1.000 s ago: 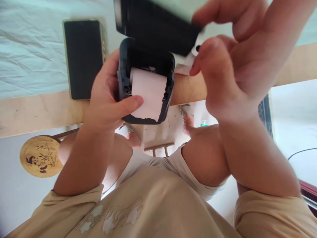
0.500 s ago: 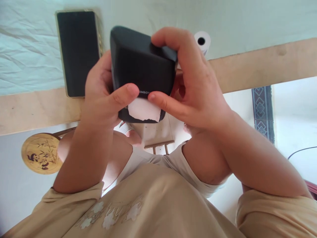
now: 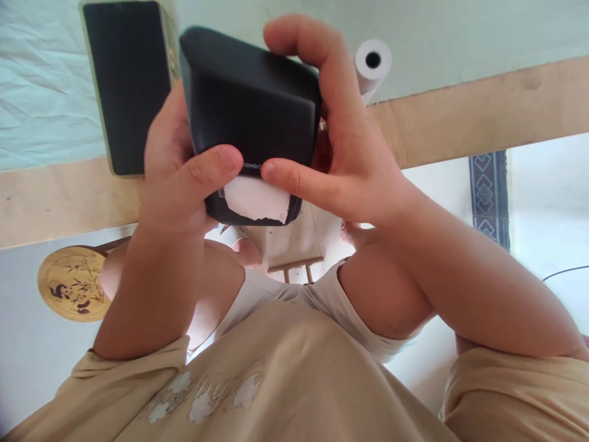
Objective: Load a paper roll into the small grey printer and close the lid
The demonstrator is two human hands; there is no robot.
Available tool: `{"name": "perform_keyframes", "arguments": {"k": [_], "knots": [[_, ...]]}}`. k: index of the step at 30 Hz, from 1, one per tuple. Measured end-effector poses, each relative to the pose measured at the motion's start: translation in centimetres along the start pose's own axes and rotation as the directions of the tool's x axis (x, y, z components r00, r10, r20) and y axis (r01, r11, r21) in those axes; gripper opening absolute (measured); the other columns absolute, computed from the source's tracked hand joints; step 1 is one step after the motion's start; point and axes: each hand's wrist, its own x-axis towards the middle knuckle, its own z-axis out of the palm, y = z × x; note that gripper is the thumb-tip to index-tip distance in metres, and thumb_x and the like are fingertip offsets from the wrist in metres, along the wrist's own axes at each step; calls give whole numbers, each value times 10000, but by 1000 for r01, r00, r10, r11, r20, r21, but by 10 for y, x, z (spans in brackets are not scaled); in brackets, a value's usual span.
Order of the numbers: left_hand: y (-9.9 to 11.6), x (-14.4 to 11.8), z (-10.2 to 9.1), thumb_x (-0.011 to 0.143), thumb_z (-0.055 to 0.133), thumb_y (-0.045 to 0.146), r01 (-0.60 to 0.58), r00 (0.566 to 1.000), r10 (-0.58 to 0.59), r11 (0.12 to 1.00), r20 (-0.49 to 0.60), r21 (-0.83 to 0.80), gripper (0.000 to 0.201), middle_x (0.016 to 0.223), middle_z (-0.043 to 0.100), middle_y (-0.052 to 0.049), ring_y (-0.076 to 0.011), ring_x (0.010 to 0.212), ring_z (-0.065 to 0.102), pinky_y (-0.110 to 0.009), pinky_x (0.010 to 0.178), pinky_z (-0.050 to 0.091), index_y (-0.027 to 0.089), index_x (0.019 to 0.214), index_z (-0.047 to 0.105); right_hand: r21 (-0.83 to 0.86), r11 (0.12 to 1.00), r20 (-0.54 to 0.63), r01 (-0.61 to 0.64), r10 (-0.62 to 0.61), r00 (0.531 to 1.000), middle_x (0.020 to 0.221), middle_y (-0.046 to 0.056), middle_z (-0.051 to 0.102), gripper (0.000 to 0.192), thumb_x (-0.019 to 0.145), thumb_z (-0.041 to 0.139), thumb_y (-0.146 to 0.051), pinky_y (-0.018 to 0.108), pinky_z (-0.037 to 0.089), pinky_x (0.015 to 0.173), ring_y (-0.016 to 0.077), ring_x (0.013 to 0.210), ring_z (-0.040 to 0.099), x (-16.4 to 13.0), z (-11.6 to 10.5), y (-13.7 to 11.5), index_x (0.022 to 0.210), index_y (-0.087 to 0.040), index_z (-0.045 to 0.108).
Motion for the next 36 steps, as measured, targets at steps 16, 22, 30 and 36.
{"name": "perform_keyframes", "arguments": {"k": [16,22,30,36], "knots": [[-4,1,2,796,665,182,-53,999,52,995,-15,-80,338,1055,553,-43,-125,1032,534,-227,946,424,156,1114,554,-73,990,7,121,-121,993,1361,60,364,579,855,562,-412,233,357,1188,129,1350,372,0,0,10,1315,-110,383],[-6,-1,3,826,617,182,-75,997,75,997,-14,36,373,1155,552,-25,-164,1175,549,-306,1091,414,171,1189,532,-154,973,-31,169,-176,984,1319,-5,404,539,848,565,-421,201,336,1158,105,1317,406,-3,-1,15,1296,-180,387],[-5,-3,11,812,589,159,-85,995,88,995,-56,49,340,1116,570,-4,-169,1216,560,-334,1132,406,165,1150,551,-140,983,5,120,-121,993,1336,-49,373,561,847,560,-405,206,290,1190,112,1360,376,-6,-5,13,1362,-277,380],[-7,-4,13,830,584,177,-94,994,98,993,-51,65,330,1112,555,0,-151,1172,570,-352,1124,408,181,1159,550,-190,979,20,81,-79,997,1381,-27,326,648,828,602,-423,238,307,1235,133,1398,337,-9,-9,15,1362,-247,281]]}}
